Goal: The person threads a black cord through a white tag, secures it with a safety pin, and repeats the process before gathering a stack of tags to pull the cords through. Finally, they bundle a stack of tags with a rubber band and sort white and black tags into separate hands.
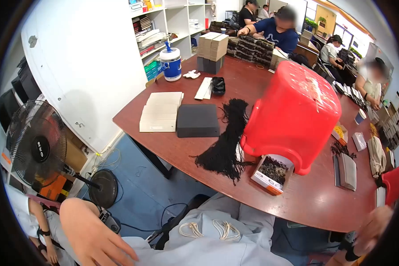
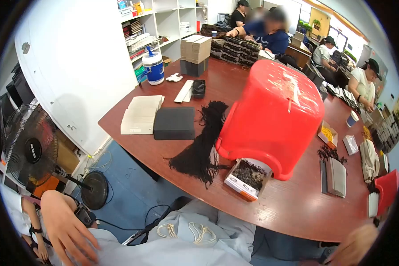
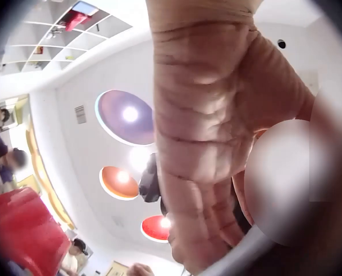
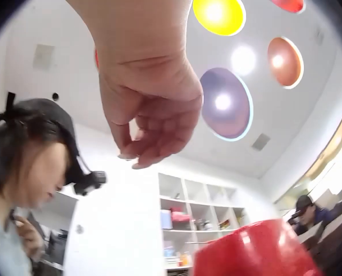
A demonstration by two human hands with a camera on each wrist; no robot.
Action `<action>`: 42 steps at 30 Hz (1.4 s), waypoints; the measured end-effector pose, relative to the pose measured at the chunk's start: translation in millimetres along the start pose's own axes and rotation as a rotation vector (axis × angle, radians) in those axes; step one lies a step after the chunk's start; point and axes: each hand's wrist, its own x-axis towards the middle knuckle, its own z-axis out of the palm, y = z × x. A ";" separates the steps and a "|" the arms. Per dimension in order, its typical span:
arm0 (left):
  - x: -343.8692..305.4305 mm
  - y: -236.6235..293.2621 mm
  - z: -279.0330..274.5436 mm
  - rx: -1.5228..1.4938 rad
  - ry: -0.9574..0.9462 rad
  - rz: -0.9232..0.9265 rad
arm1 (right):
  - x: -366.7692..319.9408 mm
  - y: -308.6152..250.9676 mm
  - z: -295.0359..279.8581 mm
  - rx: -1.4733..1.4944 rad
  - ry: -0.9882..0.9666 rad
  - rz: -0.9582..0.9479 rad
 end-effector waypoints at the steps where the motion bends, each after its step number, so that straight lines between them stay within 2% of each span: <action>1: 3.0 -3.3 -1.1 -0.014 -0.039 0.087 | -13.9 12.9 -49.7 0.089 -0.745 -0.234; 3: 11.0 -6.7 -1.6 -0.048 -0.040 0.189 | -11.3 -0.2 0.9 0.150 -0.801 -0.407; 4: 13.8 -7.6 -0.8 -0.081 -0.028 0.273 | -9.2 0.6 27.1 0.359 -0.917 -0.539; 5: 4.3 -1.6 3.1 -0.181 -0.141 0.250 | -12.2 -2.1 50.9 0.340 -0.908 -0.539; 6: -0.2 -4.1 6.5 -0.167 -0.150 0.256 | -19.5 -4.9 76.6 0.498 -0.941 -0.512; 8: 1.5 -9.8 5.8 -0.250 -0.077 0.297 | -35.0 -8.8 118.5 0.822 -1.012 -0.459; 9: 5.0 -15.1 6.0 -0.304 0.045 0.275 | -37.1 -9.8 126.5 0.990 -1.048 -0.432; 10: 0.9 -17.9 8.1 -0.288 0.049 0.262 | -33.8 -12.5 128.7 0.989 -1.060 -0.451; 13: -6.8 -20.7 9.9 -0.208 0.279 0.040 | -34.7 -14.1 127.3 0.994 -1.093 -0.491; 16: -30.6 -38.3 10.6 -0.240 0.419 -0.046 | -66.5 3.3 106.5 0.991 -1.132 -0.497; 20: -38.4 -47.3 -10.5 -0.146 0.821 -0.681 | -39.8 -15.2 124.2 1.004 -1.159 -0.538; 22: -57.2 -72.8 -23.8 -0.157 1.056 -0.908 | -24.2 -34.6 147.1 1.016 -1.161 -0.568; 24: -96.6 -103.4 -36.9 -0.214 1.235 -0.956 | -7.4 -51.3 166.1 1.014 -1.163 -0.576; 26: -127.4 -118.4 -48.8 -0.158 1.325 -1.074 | 9.6 -55.0 166.5 1.016 -1.150 -0.577; 27: -137.5 -119.2 -55.1 -0.165 1.320 -1.081 | -4.3 -59.4 173.1 1.021 -1.143 -0.576; 29: -154.8 -118.4 -65.6 -0.005 1.393 -1.313 | -0.7 -55.3 170.6 1.022 -1.143 -0.574; 35: -182.8 -109.2 -72.7 0.087 1.395 -1.358 | -1.0 -59.5 177.3 1.006 -1.147 -0.588; 42: -199.0 -117.8 -41.9 0.098 1.332 -1.440 | -6.5 -59.4 176.7 0.986 -1.158 -0.618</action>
